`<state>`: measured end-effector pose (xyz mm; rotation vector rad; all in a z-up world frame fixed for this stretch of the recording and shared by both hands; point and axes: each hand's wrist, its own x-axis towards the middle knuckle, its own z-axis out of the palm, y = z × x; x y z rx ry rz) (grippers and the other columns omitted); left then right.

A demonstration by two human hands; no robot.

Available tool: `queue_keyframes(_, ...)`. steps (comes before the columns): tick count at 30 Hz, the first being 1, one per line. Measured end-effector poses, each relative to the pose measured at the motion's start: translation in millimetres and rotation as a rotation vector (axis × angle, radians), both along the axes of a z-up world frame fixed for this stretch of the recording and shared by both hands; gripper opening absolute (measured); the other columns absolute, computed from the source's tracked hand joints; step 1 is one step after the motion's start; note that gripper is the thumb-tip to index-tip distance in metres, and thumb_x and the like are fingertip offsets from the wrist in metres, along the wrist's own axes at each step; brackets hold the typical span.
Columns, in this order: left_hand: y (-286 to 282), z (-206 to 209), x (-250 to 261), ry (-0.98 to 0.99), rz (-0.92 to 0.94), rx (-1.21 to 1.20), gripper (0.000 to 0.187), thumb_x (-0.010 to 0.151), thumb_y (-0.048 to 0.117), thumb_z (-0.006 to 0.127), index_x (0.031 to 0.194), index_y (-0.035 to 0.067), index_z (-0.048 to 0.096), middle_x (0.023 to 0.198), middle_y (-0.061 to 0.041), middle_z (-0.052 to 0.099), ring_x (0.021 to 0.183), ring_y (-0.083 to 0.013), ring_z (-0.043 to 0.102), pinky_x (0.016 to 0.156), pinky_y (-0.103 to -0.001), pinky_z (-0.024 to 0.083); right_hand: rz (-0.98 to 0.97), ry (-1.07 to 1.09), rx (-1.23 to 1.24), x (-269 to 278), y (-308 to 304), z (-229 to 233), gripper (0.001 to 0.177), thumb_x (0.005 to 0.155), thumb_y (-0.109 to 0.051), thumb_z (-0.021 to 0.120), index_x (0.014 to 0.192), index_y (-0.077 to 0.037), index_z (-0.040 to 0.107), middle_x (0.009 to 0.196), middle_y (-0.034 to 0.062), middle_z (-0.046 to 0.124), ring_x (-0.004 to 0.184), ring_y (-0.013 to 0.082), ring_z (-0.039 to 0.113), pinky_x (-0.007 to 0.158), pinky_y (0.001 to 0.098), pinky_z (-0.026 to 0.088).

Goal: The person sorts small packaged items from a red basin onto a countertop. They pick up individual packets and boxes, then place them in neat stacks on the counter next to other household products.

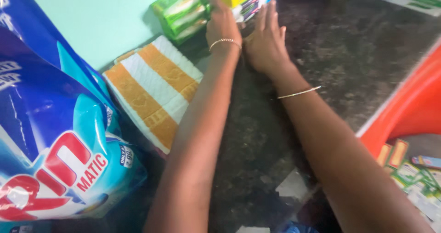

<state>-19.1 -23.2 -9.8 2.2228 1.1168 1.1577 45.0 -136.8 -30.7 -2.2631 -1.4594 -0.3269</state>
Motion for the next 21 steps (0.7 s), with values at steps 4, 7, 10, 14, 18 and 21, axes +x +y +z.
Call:
queue_keyframes(4, 4.1, -18.9, 2.0, 0.100, -0.006, 0.181, 0.051, 0.091, 0.017, 0.071, 0.125, -0.001, 0.038, 0.098, -0.026, 0.072, 0.086, -0.0434, 0.073, 0.074, -0.052, 0.058, -0.024, 0.139, -0.106, -25.4, -37.6, 14.1, 0.073, 0.103, -0.044, 0.044, 0.157, 0.001, 0.026, 0.165, 0.0259, 0.017, 0.155, 0.0410, 0.012, 0.122, 0.0614, 0.013)
queue_keyframes(7, -0.9, -36.9, -2.3, 0.251, -0.060, 0.365, 0.039, 0.092, 0.022, 0.071, 0.115, -0.002, 0.049, 0.102, -0.027, 0.069, 0.083, -0.0436, 0.073, 0.068, -0.049, 0.059, -0.010, 0.079, -0.209, -46.6, -75.9, 15.4, 0.073, 0.103, -0.050, 0.037, 0.157, -0.002, 0.028, 0.167, 0.0196, 0.020, 0.156, 0.0347, 0.014, 0.124, 0.0563, 0.011)
queue_keyframes(10, -21.9, -34.0, -2.3, 0.446, -0.084, 0.431, 0.041, 0.089, 0.035, 0.071, 0.106, -0.001, 0.060, 0.099, -0.024, 0.071, 0.090, -0.0416, 0.072, 0.075, -0.050, 0.059, 0.017, 0.043, -0.166, -60.1, -108.2, 20.0, 0.073, 0.103, -0.049, 0.034, 0.159, -0.003, 0.027, 0.167, 0.0158, 0.022, 0.155, 0.0323, 0.016, 0.123, 0.0548, 0.012)
queue_keyframes(14, -78.0, -8.5, -34.2, 0.629, -0.182, 0.421, 0.047, 0.097, 0.046, 0.065, 0.109, 0.001, 0.067, 0.101, -0.024, 0.072, 0.100, -0.0419, 0.070, 0.086, -0.050, 0.056, 0.035, 0.040, -0.140, -79.2, -151.6, 26.0, 0.073, 0.103, -0.052, 0.034, 0.159, -0.005, 0.027, 0.167, 0.0121, 0.023, 0.155, 0.0300, 0.017, 0.123, 0.0543, 0.011)
queue_keyframes(18, -133.2, 37.1, -98.3, 0.847, -0.211, 0.137, 0.051, 0.100, 0.051, 0.057, 0.127, 0.010, 0.066, 0.115, -0.023, 0.071, 0.115, -0.0424, 0.067, 0.099, -0.053, 0.052, 0.035, 0.073, -0.199, -95.8, -191.5, 34.8, 0.071, 0.102, -0.053, 0.035, 0.157, -0.008, 0.030, 0.167, 0.0096, 0.022, 0.155, 0.0282, 0.016, 0.124, 0.0522, 0.011)
queue_keyframes(21, -147.4, 38.7, -155.1, 0.724, -0.058, 0.291, 0.066, 0.098, 0.059, 0.051, 0.142, 0.009, 0.052, 0.149, -0.021, 0.046, 0.142, -0.0479, 0.036, 0.111, -0.067, 0.028, 0.047, 0.084, -0.186, -102.2, -213.6, 37.2, 0.071, 0.102, -0.053, 0.035, 0.157, -0.008, 0.032, 0.168, 0.0088, 0.022, 0.155, 0.0282, 0.016, 0.124, 0.0518, 0.011)
